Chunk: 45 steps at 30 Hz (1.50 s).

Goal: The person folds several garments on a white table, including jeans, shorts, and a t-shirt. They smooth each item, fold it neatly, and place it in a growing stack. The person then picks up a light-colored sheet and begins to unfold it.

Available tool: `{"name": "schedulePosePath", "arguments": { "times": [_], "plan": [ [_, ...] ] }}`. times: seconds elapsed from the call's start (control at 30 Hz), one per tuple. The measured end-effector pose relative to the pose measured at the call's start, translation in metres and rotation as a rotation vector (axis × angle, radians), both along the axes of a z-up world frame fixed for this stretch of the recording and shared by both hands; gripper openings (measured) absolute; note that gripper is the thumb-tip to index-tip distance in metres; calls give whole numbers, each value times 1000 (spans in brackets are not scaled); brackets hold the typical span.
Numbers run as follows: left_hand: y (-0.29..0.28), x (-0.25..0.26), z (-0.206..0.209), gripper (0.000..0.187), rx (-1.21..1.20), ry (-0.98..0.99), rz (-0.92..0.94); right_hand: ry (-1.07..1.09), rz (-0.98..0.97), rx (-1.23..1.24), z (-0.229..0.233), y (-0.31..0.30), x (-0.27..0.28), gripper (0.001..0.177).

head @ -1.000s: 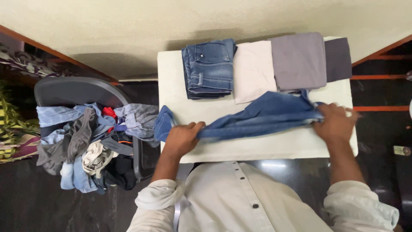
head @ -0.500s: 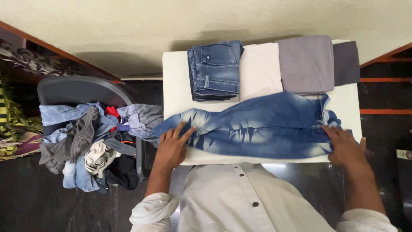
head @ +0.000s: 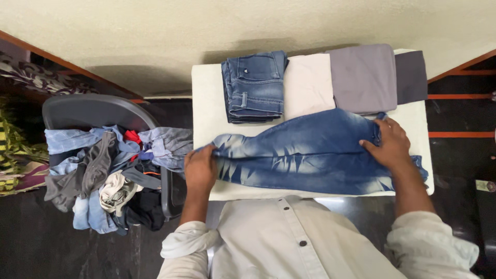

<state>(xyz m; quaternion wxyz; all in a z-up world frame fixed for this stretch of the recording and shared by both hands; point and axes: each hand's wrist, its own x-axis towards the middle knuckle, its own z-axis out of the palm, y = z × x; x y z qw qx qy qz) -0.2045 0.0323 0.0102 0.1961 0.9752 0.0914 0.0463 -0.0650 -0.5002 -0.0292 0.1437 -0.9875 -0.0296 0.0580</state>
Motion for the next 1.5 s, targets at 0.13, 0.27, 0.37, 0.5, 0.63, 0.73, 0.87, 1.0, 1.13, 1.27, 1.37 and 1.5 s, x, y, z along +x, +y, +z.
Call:
{"name": "schedulePosePath", "arguments": {
  "times": [0.13,0.27,0.37,0.5,0.63,0.73,0.87,1.0,1.13,1.27,1.37,1.5],
  "plan": [
    [9,3,14,19,-83,82,49,12,0,-138,-2,7,2,40],
    [26,0,35,24,-242,275,44,199,-144,-20,23,5,1,33],
    [42,-3,50,32,-373,391,125,426,-331,182,53,-11,-2,32],
    [55,7,58,25,-426,156,128,393,-442,335,83,-32,-8,30],
    [50,34,47,26,101,-129,89,-73,-225,186,87,-25,-4,26],
    [26,46,30,40,190,-266,98,-209,-145,94,77,4,-7,28],
    [-16,42,10,52,156,-82,-91,-248,107,-5,67,39,-24,32],
    [-51,9,-5,57,45,91,-188,-99,265,104,45,70,-56,52],
    [-45,-9,-11,70,106,258,-133,82,325,-67,32,72,-73,79],
    [-10,-12,-17,69,-41,107,78,-14,249,-51,24,69,-70,64],
    [10,-7,-42,71,-34,-69,197,-123,194,-46,18,77,-58,61],
    [41,21,-103,55,-573,1,701,-310,250,-187,5,108,-27,60]
  ]
}}
